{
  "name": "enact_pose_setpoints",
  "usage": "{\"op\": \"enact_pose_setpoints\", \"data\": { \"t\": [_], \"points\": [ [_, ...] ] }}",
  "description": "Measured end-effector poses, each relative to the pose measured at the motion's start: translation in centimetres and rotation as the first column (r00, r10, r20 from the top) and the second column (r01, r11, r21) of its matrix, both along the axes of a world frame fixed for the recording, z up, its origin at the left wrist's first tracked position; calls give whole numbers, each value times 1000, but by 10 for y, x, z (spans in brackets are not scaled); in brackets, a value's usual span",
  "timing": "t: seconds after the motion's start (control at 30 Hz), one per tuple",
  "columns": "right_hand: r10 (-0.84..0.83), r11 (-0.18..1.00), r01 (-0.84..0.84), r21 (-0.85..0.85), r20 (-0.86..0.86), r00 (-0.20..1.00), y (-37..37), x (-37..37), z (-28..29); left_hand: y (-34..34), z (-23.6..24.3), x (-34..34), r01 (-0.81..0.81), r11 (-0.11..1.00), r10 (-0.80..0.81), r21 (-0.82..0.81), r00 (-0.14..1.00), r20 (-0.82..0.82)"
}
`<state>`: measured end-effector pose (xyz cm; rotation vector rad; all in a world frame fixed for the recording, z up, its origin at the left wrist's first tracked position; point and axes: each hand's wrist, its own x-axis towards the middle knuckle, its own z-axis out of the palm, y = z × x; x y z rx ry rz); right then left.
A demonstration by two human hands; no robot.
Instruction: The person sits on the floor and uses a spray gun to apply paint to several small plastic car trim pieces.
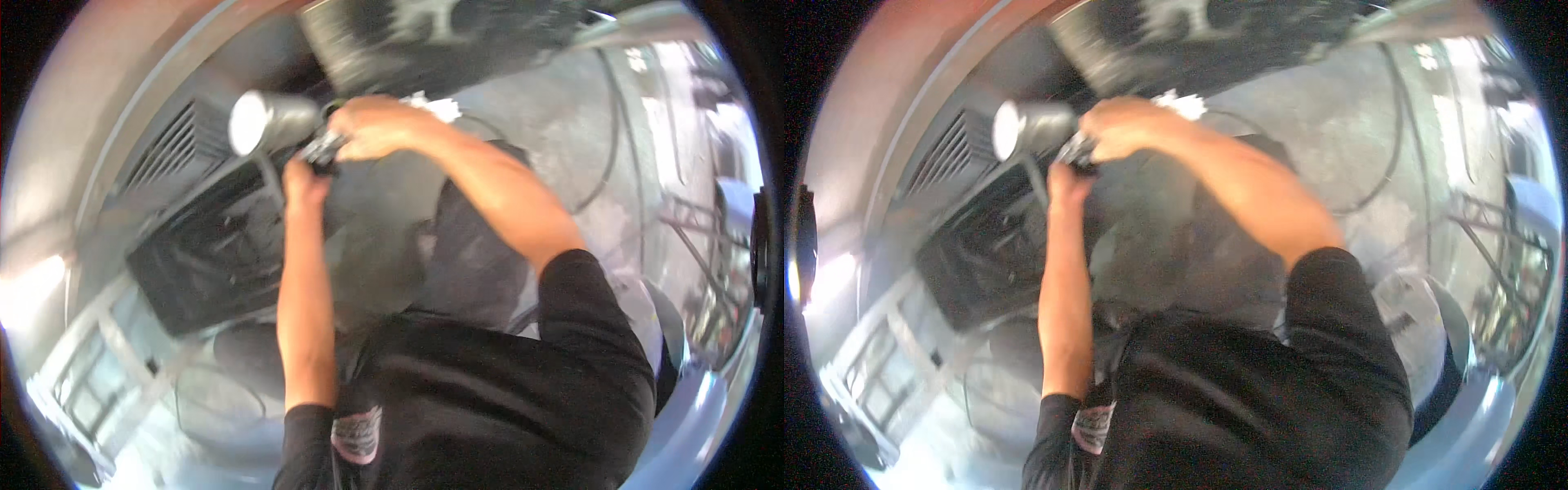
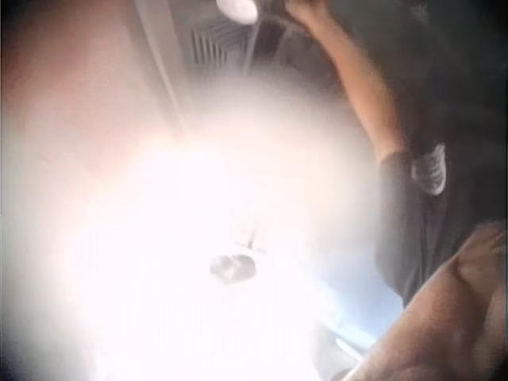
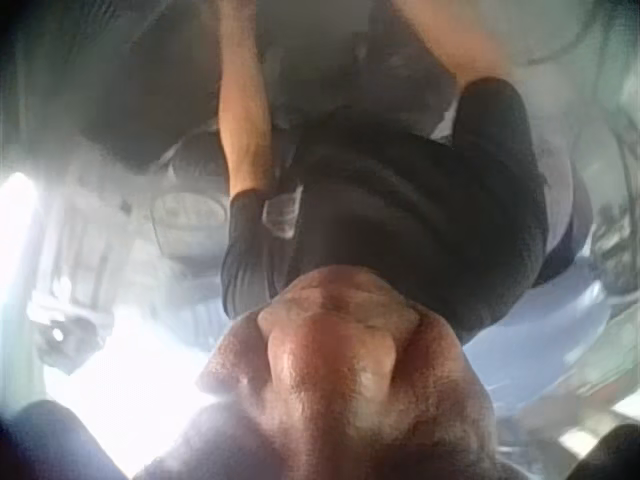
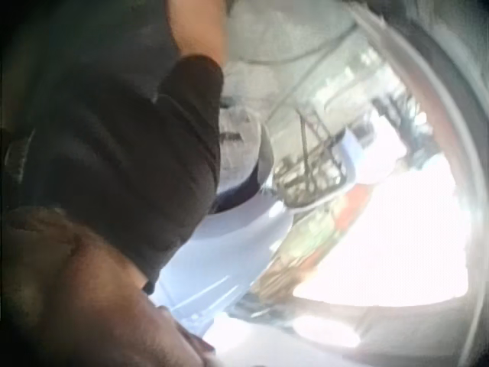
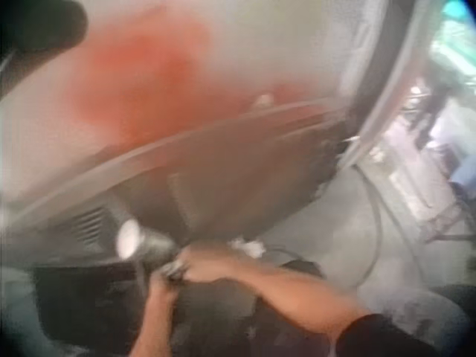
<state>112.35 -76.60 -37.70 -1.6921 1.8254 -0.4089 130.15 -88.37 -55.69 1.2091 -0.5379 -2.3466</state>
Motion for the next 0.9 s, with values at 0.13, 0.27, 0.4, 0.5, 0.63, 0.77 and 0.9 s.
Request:
{"op": "enact_pose_setpoints", "data": {
  "t": [0.13, 0.27, 0.4, 0.5, 0.63, 0.77, 0.9],
  "points": [
    [-85, 990, 77, 117, 65, 994, 6, -2, 20, 20, 32, -6, 91, 996, -91, -8, 996, 2],
    [-50, 992, 45, 114, 40, 998, 8, 5, 23, 33, 56, -13, -74, 994, 81, 84, 993, -89],
    [-79, 992, 70, 104, 81, 994, 5, 2, 23, 30, 49, -9, -7, 994, 20, 109, 993, -120],
    [-65, 985, 48, 167, 95, 993, 6, 1, 35, 29, 45, -9, -70, 992, 82, 104, 990, -111],
    [-61, 983, 52, 178, 44, 997, 14, -2, 25, 33, 44, -15, -90, 996, 90, -11, 996, -22],
    [-59, 979, 50, 199, 41, 997, 6, 0, 22, 21, 24, -9, -139, 987, 137, -86, 990, -32],
    [-3, 972, -10, 237, 55, 998, 9, -9, 14, 27, 36, -20, -180, 977, 177, -112, 984, -32]
  ]
}}
